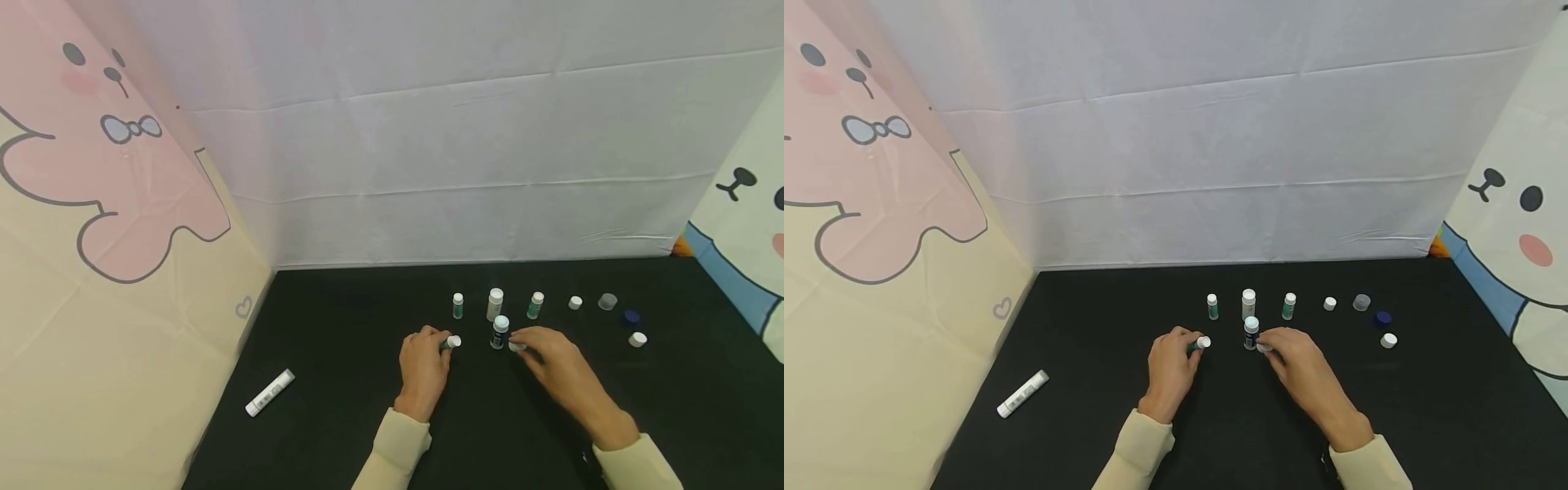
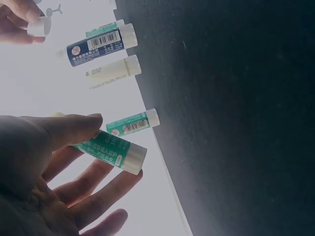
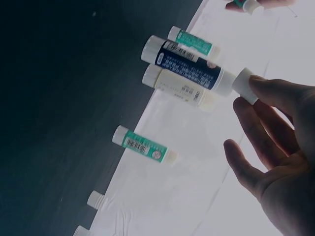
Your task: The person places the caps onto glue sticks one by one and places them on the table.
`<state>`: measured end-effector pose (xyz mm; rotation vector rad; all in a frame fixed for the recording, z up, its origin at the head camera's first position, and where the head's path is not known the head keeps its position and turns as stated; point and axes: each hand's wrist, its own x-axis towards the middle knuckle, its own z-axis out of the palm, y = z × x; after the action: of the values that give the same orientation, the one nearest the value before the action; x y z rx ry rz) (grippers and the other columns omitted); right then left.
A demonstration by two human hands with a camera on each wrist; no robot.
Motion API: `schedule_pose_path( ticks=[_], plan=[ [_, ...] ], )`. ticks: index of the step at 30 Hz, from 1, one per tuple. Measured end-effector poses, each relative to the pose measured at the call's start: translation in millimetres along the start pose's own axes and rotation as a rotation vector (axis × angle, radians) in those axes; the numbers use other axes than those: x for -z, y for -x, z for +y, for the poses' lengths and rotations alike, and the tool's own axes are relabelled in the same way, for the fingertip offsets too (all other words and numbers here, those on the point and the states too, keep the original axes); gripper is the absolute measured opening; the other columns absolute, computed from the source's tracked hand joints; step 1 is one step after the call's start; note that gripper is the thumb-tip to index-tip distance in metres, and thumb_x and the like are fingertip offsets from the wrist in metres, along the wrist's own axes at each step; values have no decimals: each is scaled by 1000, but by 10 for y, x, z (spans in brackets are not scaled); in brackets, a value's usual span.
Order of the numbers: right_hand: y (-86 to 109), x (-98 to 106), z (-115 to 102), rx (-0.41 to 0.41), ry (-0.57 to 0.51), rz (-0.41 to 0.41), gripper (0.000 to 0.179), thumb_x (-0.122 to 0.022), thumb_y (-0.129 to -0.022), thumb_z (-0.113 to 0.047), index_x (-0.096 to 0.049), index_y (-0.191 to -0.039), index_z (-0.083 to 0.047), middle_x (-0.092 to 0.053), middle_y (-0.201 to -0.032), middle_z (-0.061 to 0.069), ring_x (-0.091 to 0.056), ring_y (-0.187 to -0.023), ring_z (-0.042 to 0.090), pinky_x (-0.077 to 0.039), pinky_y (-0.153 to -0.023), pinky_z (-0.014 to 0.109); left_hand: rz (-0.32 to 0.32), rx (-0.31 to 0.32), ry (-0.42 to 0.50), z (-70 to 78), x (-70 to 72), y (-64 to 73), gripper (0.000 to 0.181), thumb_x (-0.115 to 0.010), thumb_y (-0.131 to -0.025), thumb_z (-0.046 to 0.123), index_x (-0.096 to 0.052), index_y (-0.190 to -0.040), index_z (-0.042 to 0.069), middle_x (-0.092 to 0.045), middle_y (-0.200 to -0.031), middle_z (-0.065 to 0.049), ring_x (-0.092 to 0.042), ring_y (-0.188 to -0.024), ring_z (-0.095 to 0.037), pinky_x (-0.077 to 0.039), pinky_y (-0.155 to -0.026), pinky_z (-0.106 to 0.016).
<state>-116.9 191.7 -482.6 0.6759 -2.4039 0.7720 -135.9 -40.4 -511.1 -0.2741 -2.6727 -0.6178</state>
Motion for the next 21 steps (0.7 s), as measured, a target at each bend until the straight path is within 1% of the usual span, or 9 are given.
schedule_pose_path(
  ticks=[4,8,13,19,21],
  plan=[
    [-16,-49,-36,39,-7,27,38,-91,-68,14,-79,-98,-6,-78,-101,6,-74,-92,27,-58,-81,47,-7,-6,2,8,-16,15,21,-91,-83,13,-85,-103,14,-76,-97,0,-73,-87,-16,-56,-96,-40],
    [-30,-86,-80,76,-17,54,42,-92,-64,15,-78,-98,-5,-78,-101,6,-74,-91,26,-57,-80,44,0,-14,6,15,-35,25,21,-91,-83,11,-85,-103,14,-76,-95,0,-73,-87,-15,-56,-97,-40],
    [-58,-111,-126,91,-43,62,46,-92,-62,17,-78,-100,-5,-78,-103,7,-74,-95,27,-56,-83,40,1,-20,8,34,-43,34,22,-91,-83,12,-85,-104,14,-76,-95,1,-73,-85,-14,-56,-97,-39],
    [-80,-137,-180,90,-46,42,45,-93,-64,14,-79,-101,-6,-78,-105,7,-74,-97,28,-59,-82,45,3,-30,3,66,-46,49,21,-91,-83,12,-85,-103,15,-76,-95,1,-73,-85,-14,-56,-96,-38],
    [-82,-148,-195,87,-49,39,45,-93,-64,14,-79,-102,-6,-78,-105,6,-74,-98,27,-59,-83,44,4,-34,-1,76,-55,56,21,-91,-82,12,-85,-102,15,-76,-94,2,-72,-85,-14,-56,-96,-38]
  ],
)
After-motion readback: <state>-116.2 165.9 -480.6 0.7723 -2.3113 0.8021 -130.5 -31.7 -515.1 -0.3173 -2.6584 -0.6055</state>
